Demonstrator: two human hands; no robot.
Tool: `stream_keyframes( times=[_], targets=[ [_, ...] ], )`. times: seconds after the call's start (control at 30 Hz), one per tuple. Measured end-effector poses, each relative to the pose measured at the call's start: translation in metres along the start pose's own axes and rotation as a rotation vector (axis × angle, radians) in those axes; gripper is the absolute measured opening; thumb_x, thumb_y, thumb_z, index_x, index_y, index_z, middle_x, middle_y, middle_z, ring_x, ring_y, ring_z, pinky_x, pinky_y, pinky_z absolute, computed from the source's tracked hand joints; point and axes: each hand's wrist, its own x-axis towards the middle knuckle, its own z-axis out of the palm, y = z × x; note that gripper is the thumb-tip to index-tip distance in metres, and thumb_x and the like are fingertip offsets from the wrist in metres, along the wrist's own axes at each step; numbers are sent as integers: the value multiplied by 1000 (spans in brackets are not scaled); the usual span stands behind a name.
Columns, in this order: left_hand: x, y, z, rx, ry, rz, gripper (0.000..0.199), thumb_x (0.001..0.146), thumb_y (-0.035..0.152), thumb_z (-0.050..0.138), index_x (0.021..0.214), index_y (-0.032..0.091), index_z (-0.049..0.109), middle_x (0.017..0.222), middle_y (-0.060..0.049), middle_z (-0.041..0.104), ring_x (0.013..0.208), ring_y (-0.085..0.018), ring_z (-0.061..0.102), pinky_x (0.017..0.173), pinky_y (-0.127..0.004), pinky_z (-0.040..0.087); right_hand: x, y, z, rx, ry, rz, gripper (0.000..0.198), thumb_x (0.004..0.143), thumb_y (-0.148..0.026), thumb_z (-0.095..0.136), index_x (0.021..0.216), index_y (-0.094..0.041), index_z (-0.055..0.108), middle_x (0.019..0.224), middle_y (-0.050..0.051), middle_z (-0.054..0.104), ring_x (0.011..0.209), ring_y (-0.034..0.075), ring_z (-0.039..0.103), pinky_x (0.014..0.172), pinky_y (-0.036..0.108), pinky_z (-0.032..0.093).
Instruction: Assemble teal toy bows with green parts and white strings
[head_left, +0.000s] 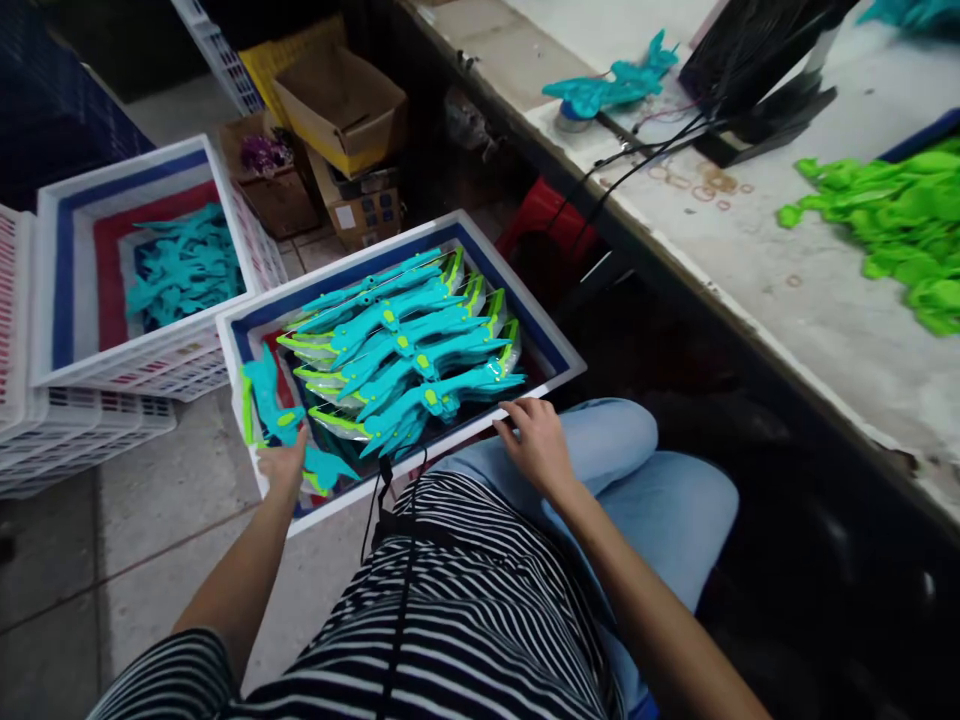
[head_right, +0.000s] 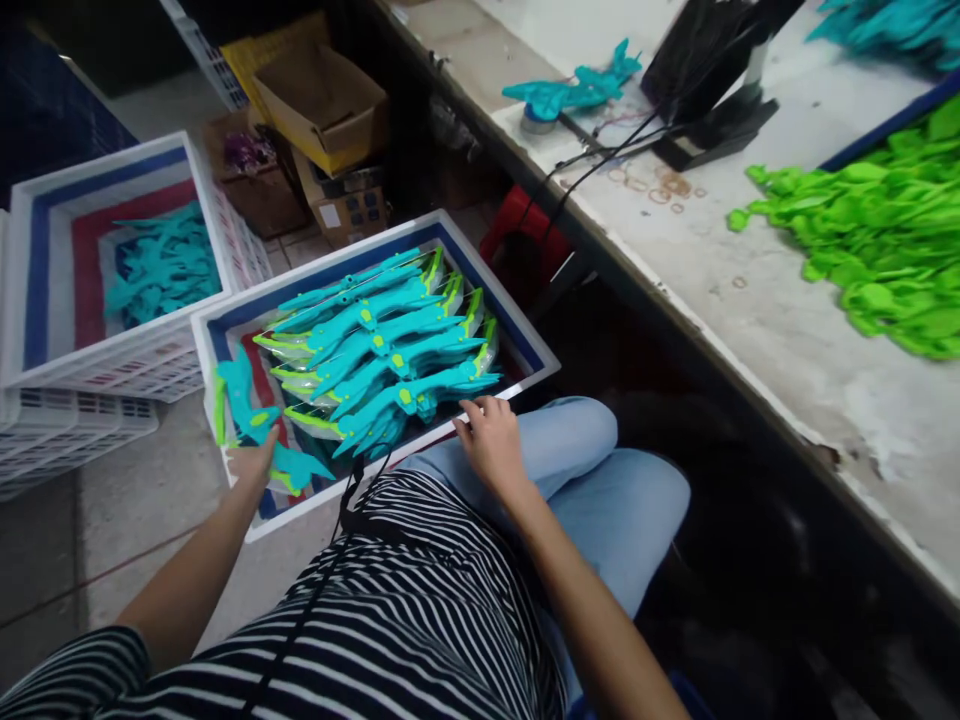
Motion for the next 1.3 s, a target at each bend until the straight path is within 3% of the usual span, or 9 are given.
stream_keyframes(
  times=[0.07, 0.2, 0.27, 0.47, 0.63, 0.9, 1.0, 1.17, 1.3],
  targets=[
    [-3, 18, 24, 106, -3, 58, 71, 70, 42, 64, 125, 3, 44, 135, -32, 40, 134, -47, 27, 99, -65, 31, 3, 15, 0, -69, -84, 59, 31, 92, -30, 47, 110, -16, 66, 102, 14, 65, 97, 27, 52, 79, 38, 46],
    [1, 81, 85, 321, -268, 626, 55, 82, 46, 55, 126, 14, 55, 151, -19, 31, 142, -40, 15, 110, -60, 20, 33, 30, 10, -171, -272, 98, 32, 89, -22, 47, 117, -15, 62, 119, 15, 62, 117, 32, 47, 87, 43, 45],
    [8, 112, 117, 423, -388, 820, 50, 86, 44, 50, 128, 18, 57, 153, -14, 29, 143, -38, 13, 111, -60, 17, 56, 29, 24, -178, -385, 62, 37, 89, -21, 46, 125, -15, 57, 130, 14, 57, 128, 34, 39, 94, 47, 42],
    [38, 150, 187, 638, -553, 807, 56, 92, 45, 42, 144, 23, 38, 155, -18, 23, 143, -35, 15, 109, -63, 16, 110, 11, 95, 32, -754, 4, 56, 93, -37, 45, 146, -23, 33, 154, 7, 30, 143, 31, 19, 111, 53, 26],
    [51, 144, 200, 643, -478, 822, 58, 93, 47, 40, 145, 24, 34, 154, -20, 21, 143, -34, 18, 109, -62, 16, 103, 8, 130, 73, -811, -16, 61, 88, -45, 52, 144, -27, 36, 152, 12, 31, 144, 36, 12, 111, 64, 10],
    [48, 132, 203, 644, -368, 752, 60, 92, 46, 41, 144, 17, 37, 154, -22, 22, 143, -34, 17, 111, -61, 13, 95, 5, 135, 64, -796, 6, 47, 92, -29, 43, 139, -26, 44, 152, 13, 31, 144, 36, 13, 111, 66, 8],
    [50, 133, 205, 643, -378, 760, 62, 92, 47, 41, 145, 16, 35, 154, -23, 21, 143, -34, 17, 112, -59, 13, 107, -3, 129, 63, -735, 26, 48, 91, -32, 46, 138, -21, 47, 151, 16, 33, 142, 38, 18, 109, 67, 13],
    [55, 130, 209, 618, -395, 805, 64, 91, 46, 41, 146, 13, 33, 154, -23, 20, 144, -32, 15, 113, -56, 12, 152, 8, 127, 65, -391, -108, 62, 91, -47, 45, 145, -19, 34, 156, 15, 20, 145, 34, 9, 114, 61, 7],
    [61, 129, 215, 607, -420, 824, 65, 90, 47, 44, 144, 13, 37, 154, -22, 20, 145, -32, 13, 114, -55, 10, 182, 32, 150, 6, -482, -134, 73, 87, -52, 52, 148, -20, 29, 157, 17, 13, 145, 37, 6, 112, 65, 3]
  ],
)
